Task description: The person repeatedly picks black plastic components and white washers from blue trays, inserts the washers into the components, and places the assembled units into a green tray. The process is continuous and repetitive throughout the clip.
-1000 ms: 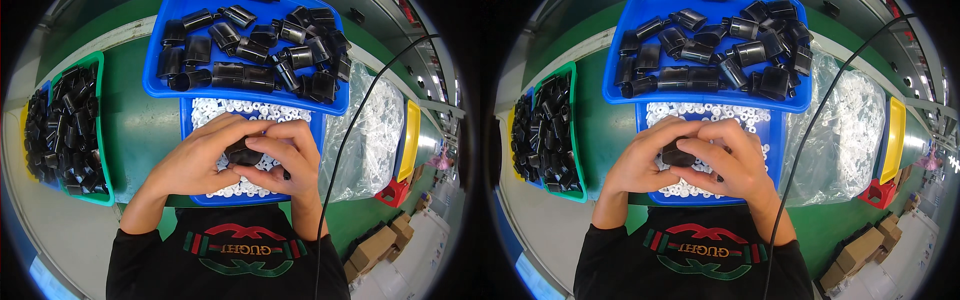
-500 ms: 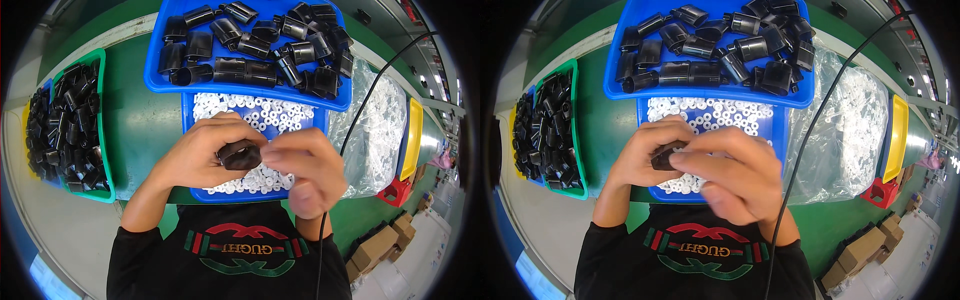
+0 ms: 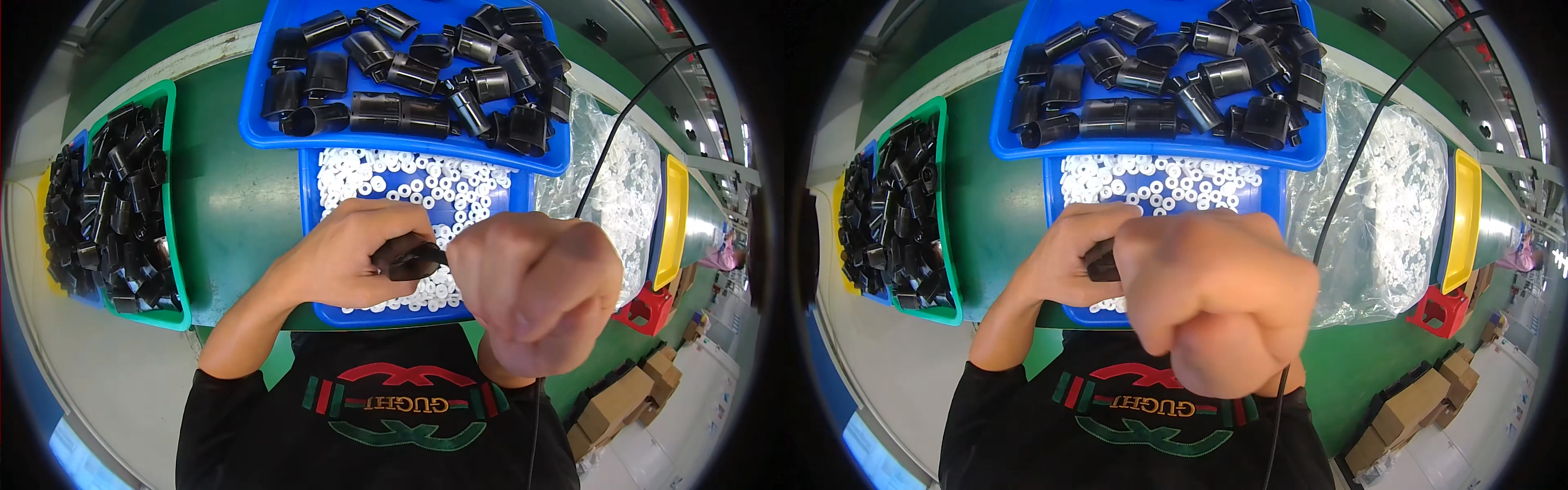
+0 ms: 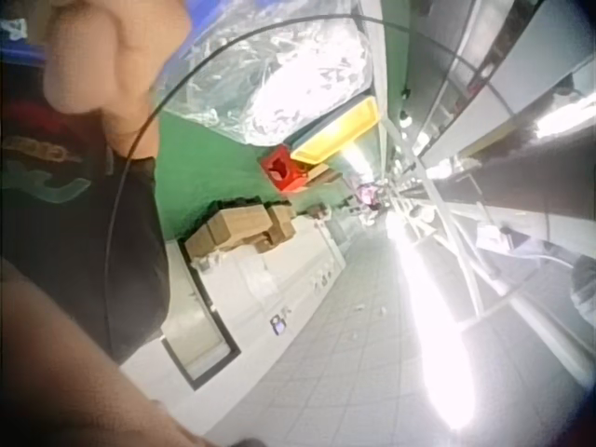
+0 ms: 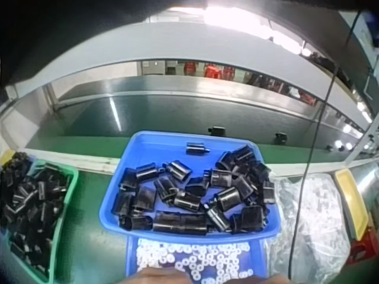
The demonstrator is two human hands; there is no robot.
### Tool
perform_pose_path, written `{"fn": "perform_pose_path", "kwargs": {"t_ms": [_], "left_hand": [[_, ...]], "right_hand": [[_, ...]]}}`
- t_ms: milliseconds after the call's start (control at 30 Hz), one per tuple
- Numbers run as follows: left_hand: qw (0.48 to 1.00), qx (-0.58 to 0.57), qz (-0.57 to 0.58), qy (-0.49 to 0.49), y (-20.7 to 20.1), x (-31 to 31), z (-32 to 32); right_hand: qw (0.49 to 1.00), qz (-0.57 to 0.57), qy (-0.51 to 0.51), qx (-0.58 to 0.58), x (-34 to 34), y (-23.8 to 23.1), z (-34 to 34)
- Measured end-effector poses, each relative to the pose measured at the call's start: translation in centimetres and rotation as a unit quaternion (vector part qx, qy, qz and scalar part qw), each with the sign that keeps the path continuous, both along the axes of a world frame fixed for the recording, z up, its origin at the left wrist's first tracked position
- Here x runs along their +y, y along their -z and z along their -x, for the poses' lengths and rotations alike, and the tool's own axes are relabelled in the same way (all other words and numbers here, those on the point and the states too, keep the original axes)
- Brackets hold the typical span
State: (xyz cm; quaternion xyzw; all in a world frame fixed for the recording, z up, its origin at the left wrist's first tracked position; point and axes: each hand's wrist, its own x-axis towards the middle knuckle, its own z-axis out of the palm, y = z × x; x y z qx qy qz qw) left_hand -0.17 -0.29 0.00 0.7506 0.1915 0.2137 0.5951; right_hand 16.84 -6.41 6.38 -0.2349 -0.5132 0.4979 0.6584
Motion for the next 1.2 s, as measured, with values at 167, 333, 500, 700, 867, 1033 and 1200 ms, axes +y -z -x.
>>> {"fn": "perform_pose_path", "kwargs": {"t_ms": [167, 333, 500, 700, 867, 1033, 1200], "left_hand": [[0.997, -0.073, 0.01, 0.0, 1.1, -0.4, -0.4], [0.996, -0.084, 0.011, 0.005, 0.7, -0.3, -0.2], [0.995, -0.1, -0.002, 0.0, 0.5, -0.4, -0.3], [0.997, -0.074, -0.009, 0.011, 0.1, -0.2, -0.1], [0.997, -0.075, -0.022, 0.015, -0.1, -0.2, -0.2], [0.997, -0.073, -0.018, 0.017, -0.2, -0.1, -0.1], [0.997, -0.074, -0.013, 0.023, 0.0, -0.2, -0.1]], "right_hand": [[0.999, 0.024, 0.015, -0.043, 0.0, 0.0, 1.0], [0.999, 0.014, 0.014, -0.033, 0.0, 0.2, 1.1], [0.998, 0.049, 0.036, -0.002, -0.5, -0.3, 1.5], [0.996, 0.065, 0.052, -0.006, -0.7, -0.6, 1.6], [0.999, -0.015, 0.011, -0.028, -0.3, 0.1, 1.1], [0.999, 0.008, 0.016, -0.04, -0.4, -0.2, 1.1], [0.998, 0.007, 0.031, -0.048, -0.6, -0.2, 1.2]]}}
